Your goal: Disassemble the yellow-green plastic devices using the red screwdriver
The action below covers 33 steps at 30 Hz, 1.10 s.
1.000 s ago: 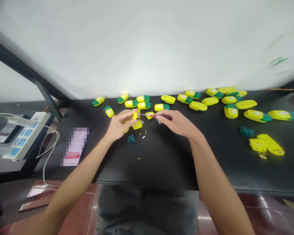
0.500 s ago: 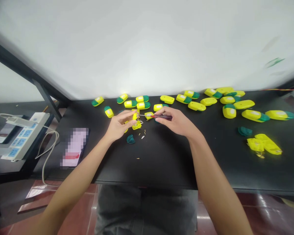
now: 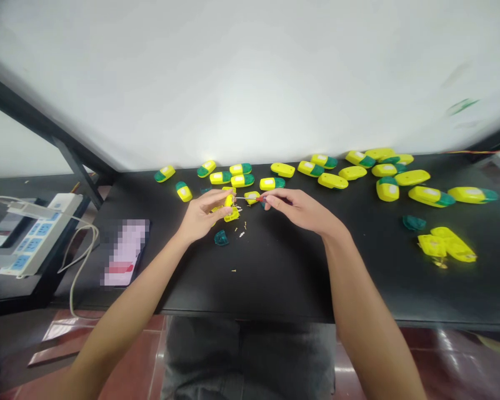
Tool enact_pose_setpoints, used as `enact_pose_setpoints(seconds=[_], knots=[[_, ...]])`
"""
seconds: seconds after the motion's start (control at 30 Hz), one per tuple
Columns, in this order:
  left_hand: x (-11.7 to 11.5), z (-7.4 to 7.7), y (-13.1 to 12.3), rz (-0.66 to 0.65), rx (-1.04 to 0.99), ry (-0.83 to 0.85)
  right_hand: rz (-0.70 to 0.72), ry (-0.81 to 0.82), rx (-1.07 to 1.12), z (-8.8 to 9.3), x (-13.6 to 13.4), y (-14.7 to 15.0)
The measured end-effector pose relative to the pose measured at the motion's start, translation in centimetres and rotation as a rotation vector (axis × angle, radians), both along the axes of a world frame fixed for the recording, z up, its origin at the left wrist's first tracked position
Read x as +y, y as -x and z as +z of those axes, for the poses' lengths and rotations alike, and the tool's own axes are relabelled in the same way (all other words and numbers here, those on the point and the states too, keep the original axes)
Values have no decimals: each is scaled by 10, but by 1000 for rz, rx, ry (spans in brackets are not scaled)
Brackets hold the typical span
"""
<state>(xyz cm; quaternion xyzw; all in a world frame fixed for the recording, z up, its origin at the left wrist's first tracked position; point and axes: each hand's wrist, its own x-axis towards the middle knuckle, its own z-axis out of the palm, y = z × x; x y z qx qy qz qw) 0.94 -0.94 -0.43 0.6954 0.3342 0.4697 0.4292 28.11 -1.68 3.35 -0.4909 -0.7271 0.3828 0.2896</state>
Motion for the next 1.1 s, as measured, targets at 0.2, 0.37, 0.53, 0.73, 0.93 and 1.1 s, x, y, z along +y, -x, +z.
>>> enact_pose_setpoints(seconds=[0.2, 0.37, 0.53, 0.73, 0.93, 1.1], knots=[[0, 1, 0, -5, 3, -6, -34, 9, 60, -2, 0, -1], [-1, 3, 0, -3, 12, -2, 7, 3, -15, -1, 0, -2], [-1, 3, -1, -11, 26, -13, -25, 16, 45, -2, 1, -3], [-1, 2, -1, -4, 16, -19, 16, 16, -30, -2, 0, -3], [-1, 2, -1, -11, 28, -17, -2, 34, -4, 1, 0, -4], [-1, 3, -1, -10, 29, -20, 2, 42, 24, 1, -1, -4]])
